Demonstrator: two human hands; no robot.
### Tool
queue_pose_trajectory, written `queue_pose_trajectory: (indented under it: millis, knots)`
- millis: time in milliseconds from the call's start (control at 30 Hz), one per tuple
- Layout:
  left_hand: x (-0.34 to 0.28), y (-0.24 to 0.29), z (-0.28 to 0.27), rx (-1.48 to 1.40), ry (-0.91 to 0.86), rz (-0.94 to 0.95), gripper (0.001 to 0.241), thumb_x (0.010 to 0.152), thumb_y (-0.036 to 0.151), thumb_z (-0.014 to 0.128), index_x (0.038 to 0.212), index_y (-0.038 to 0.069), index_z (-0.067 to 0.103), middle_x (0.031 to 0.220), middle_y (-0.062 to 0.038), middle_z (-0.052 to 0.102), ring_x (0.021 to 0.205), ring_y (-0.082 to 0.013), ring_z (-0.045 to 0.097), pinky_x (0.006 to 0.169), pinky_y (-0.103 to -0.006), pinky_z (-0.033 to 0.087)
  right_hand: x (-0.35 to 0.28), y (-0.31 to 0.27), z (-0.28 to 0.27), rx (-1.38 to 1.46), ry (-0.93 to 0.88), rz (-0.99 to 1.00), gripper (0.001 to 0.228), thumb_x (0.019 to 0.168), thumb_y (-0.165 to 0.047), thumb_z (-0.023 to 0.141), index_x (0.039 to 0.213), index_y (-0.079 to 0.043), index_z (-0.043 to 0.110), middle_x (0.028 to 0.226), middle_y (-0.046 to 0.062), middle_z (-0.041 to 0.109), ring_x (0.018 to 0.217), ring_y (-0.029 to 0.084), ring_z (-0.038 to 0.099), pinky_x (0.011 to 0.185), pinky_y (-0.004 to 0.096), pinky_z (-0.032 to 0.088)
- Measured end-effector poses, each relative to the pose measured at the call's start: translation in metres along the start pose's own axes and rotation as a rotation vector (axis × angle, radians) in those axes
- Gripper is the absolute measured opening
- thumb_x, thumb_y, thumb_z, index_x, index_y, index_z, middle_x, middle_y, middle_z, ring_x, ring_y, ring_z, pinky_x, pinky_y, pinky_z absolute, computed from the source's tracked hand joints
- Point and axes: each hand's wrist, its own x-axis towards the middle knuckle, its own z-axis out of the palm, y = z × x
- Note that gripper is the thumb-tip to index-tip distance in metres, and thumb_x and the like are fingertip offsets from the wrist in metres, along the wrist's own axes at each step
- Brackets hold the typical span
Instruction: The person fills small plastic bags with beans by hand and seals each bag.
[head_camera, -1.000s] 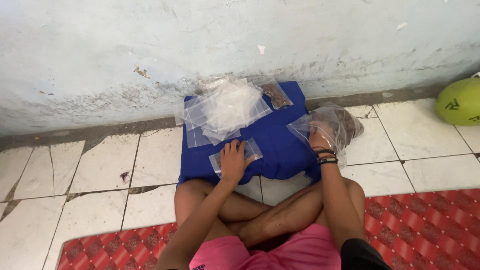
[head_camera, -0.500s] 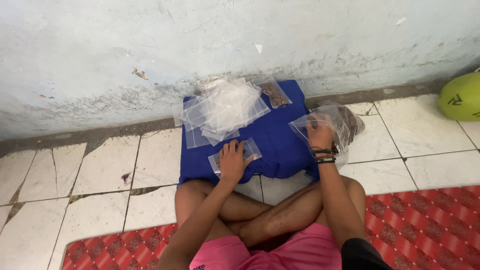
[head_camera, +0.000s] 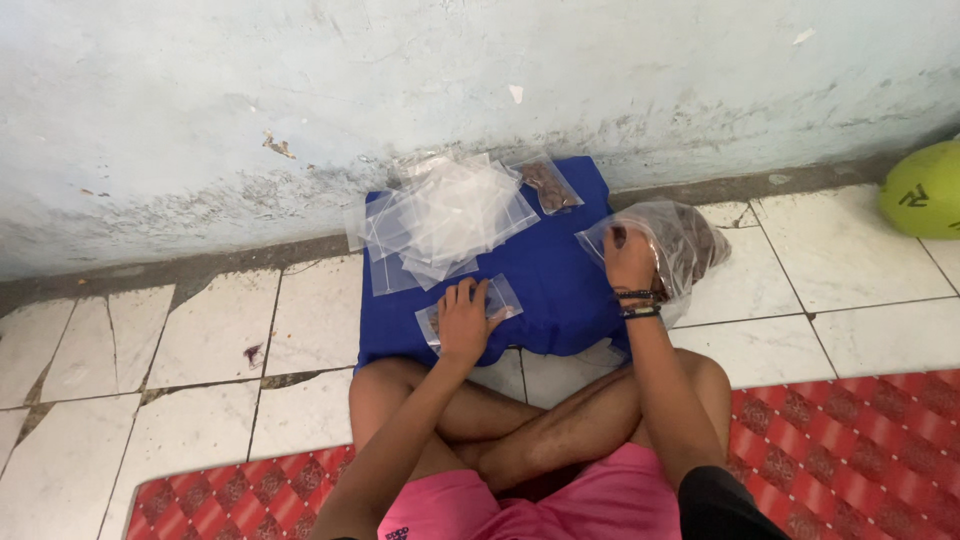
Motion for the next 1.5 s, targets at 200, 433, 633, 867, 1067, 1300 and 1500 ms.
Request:
queue_pose_trajectory:
  millis: [200,433,633,867,1067,1300,1500]
  knots:
    - [0.000,-0.001,0.005,-0.037,0.033,-0.013,0.063,0.084,0.057,0.076,0.129,0.013,0.067,0.121,-0.007,0.056,0.111,-0.0275,0.056,0.093,-0.0469,0.050,-0.008,-0.028,-0.033,-0.049,-0.214,0.019,0.035,0.103,-0.024,0.063,0.080,0.001,0.072,0.074,0.022,0.071,0.076,0.042,0.074,0.063,0.046,0.060]
    - [0.002,0.001,-0.003,-0.050,0.004,-0.020,0.070,0.082,0.058,0.077,0.134,0.013,0.065,0.127,-0.009,0.058,0.118,-0.0292,0.057,0.097,-0.0492,0.049,-0.005,0.001,-0.018,-0.062,-0.394,0.060,0.051,0.107,-0.027,0.050,0.083,0.011,0.074,0.079,0.032,0.071,0.084,0.051,0.073,0.066,0.057,0.057]
    - [0.003,0.005,-0.013,-0.042,0.009,0.039,0.075,0.092,0.051,0.072,0.152,0.011,0.050,0.125,-0.011,0.067,0.122,-0.0270,0.061,0.101,-0.0467,0.048,-0.010,-0.019,-0.036,-0.097,-0.347,0.053,0.037,0.103,-0.021,0.058,0.097,0.012,0.074,0.087,0.034,0.072,0.091,0.053,0.072,0.074,0.061,0.058]
    - [0.039,0.039,-0.064,-0.423,0.109,-0.020,0.055,0.099,0.019,0.063,0.152,0.014,0.050,0.132,-0.017,0.059,0.114,-0.0373,0.069,0.097,-0.0506,0.056,-0.014,-0.010,-0.029,-0.058,-0.388,0.139,0.041,0.107,-0.035,0.054,0.113,0.000,0.074,0.103,0.025,0.076,0.107,0.047,0.071,0.084,0.061,0.058]
    - [0.105,0.063,-0.170,-1.149,0.080,-0.118,0.072,0.102,0.045,0.064,0.158,0.007,0.040,0.135,-0.022,0.061,0.118,-0.0346,0.065,0.101,-0.0491,0.053,-0.024,-0.012,-0.037,-0.165,-0.444,0.023,0.036,0.107,-0.018,0.052,0.123,0.008,0.071,0.112,0.033,0.074,0.117,0.051,0.067,0.097,0.061,0.054]
    - [0.156,0.064,-0.222,-2.151,-0.225,0.226,0.102,0.098,0.079,0.023,0.165,0.003,0.032,0.134,-0.031,0.066,0.105,-0.0346,0.072,0.092,-0.0432,0.055,-0.024,0.011,-0.022,-0.206,-0.546,0.130,0.039,0.107,-0.021,0.043,0.118,0.005,0.071,0.107,0.030,0.076,0.113,0.048,0.070,0.097,0.061,0.055]
    - [0.149,0.078,-0.252,-1.591,-0.002,0.308,0.107,0.094,0.089,0.052,0.165,0.014,0.027,0.150,-0.012,0.055,0.127,-0.0220,0.064,0.121,-0.0508,0.050,-0.036,0.052,0.016,-0.179,-0.292,0.028,0.029,0.104,-0.031,0.057,0.106,-0.010,0.076,0.103,0.020,0.073,0.098,0.044,0.067,0.090,0.054,0.053]
